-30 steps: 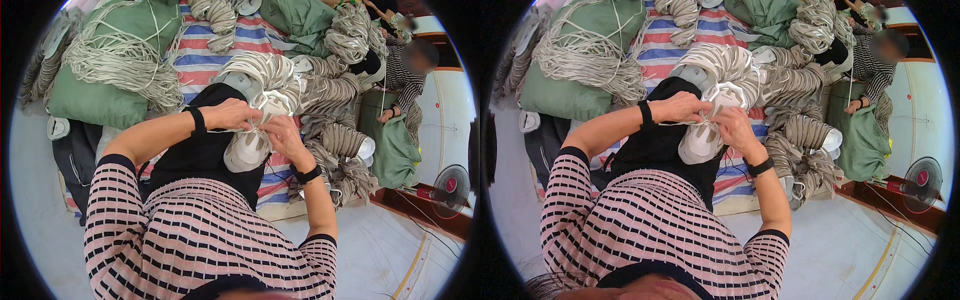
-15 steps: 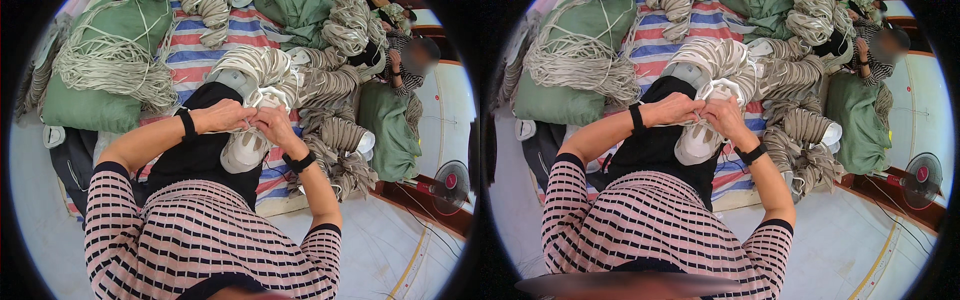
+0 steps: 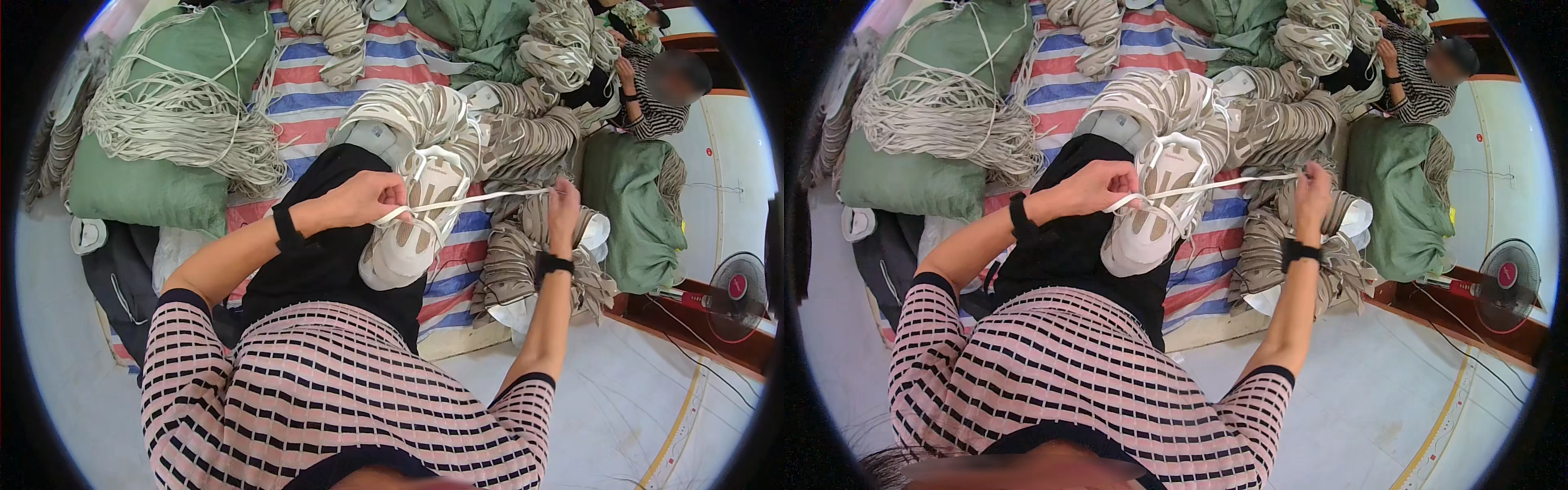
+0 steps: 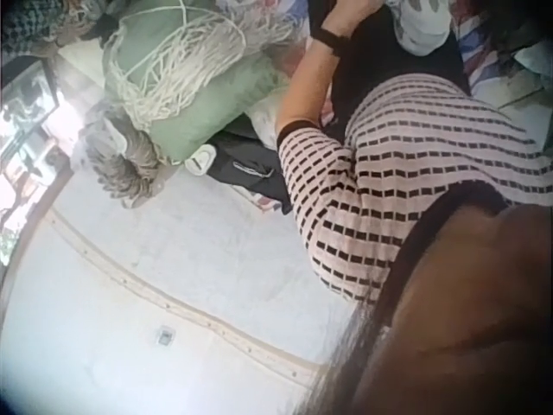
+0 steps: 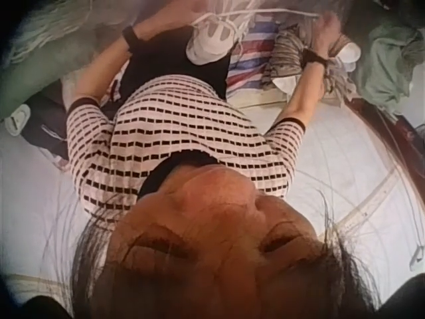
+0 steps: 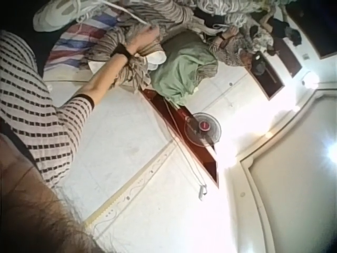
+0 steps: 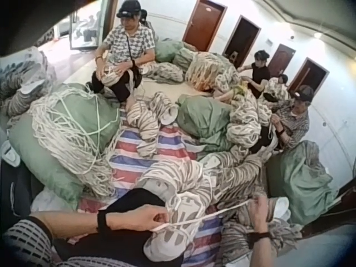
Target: Lacing white sneakers in a shoe manufacturing environment.
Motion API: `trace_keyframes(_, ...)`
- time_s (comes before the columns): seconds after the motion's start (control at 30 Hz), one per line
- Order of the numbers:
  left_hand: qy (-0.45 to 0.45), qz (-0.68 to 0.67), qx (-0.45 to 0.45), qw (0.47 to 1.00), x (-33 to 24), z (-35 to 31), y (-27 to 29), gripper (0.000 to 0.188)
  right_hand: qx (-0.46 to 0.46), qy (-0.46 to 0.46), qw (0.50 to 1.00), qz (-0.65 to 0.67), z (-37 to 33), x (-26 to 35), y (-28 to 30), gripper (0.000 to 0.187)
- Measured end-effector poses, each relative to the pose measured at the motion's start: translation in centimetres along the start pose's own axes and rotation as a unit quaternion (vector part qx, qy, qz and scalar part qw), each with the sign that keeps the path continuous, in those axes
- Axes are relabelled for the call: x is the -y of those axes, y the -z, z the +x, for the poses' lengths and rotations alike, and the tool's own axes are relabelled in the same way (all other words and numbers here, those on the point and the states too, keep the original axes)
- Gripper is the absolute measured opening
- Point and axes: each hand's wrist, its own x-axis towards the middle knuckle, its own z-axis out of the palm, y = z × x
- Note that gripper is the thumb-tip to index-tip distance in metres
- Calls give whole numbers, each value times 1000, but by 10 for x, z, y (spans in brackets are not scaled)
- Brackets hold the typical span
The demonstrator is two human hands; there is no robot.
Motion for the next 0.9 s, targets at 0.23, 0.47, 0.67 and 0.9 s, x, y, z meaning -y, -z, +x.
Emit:
trace_keyframes(0.23,287,-495,44,819,-23,-17,6,17,171,369,909,87,-43,186,-10,24)
trace_keyframes(0.47,-42,259,-34,964,-3,-19,-7,12,238,423,874,15,-44,189,-23,20)
trace_keyframes(0.67,-189,391,-125,892,-30,-10,0,16,222,491,840,-65,-37,189,-14,12)
trace_keyframes(0.9,-165,229,-218,934,-27,-6,-9,16,127,378,887,-234,34,103,14,13)
